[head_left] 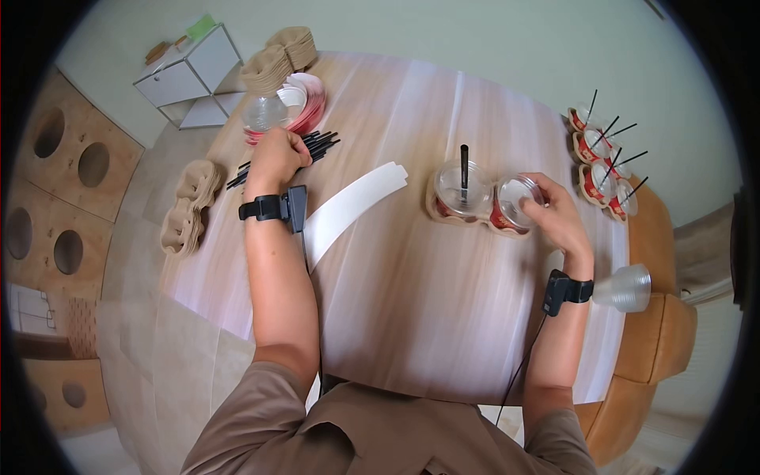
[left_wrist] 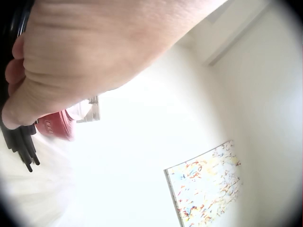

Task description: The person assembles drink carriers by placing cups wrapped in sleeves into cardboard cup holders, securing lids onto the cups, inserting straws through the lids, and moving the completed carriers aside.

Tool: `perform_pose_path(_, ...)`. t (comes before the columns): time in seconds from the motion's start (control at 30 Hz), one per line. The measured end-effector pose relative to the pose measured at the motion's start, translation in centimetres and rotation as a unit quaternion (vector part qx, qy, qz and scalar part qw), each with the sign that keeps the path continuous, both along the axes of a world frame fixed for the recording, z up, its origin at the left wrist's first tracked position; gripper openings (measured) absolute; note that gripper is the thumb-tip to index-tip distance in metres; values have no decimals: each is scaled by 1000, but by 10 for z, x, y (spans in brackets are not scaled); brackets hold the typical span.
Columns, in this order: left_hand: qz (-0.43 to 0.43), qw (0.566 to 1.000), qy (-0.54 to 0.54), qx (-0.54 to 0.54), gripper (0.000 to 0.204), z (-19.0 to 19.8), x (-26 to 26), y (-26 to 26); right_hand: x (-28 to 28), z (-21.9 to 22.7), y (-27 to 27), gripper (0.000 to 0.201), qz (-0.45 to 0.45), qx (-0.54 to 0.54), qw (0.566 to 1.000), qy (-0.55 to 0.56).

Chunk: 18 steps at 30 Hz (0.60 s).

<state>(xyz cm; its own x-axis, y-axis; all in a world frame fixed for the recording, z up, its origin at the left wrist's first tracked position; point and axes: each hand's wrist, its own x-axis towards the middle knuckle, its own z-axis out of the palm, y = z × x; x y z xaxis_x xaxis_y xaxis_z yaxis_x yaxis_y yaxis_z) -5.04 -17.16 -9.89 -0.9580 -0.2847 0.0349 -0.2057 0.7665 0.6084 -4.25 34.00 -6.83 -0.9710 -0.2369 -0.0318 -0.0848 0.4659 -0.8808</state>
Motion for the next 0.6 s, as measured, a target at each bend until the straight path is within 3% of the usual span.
perform_pose_path(0.1, 0, 999, -34, -6, 13, -6, -2, 0, 0, 1, 0, 45, 0, 2, 1000, 0)
perform_pose_path(0.5, 30, 997, 24, -62, 14, -6, -5, 13, -1, -2, 2, 49, -6, 11, 1000, 5)
perform_pose_path(0.6, 28, 998, -3, -58, 14, -4, -4, 14, -1, -2, 2, 48, -6, 17, 1000, 6)
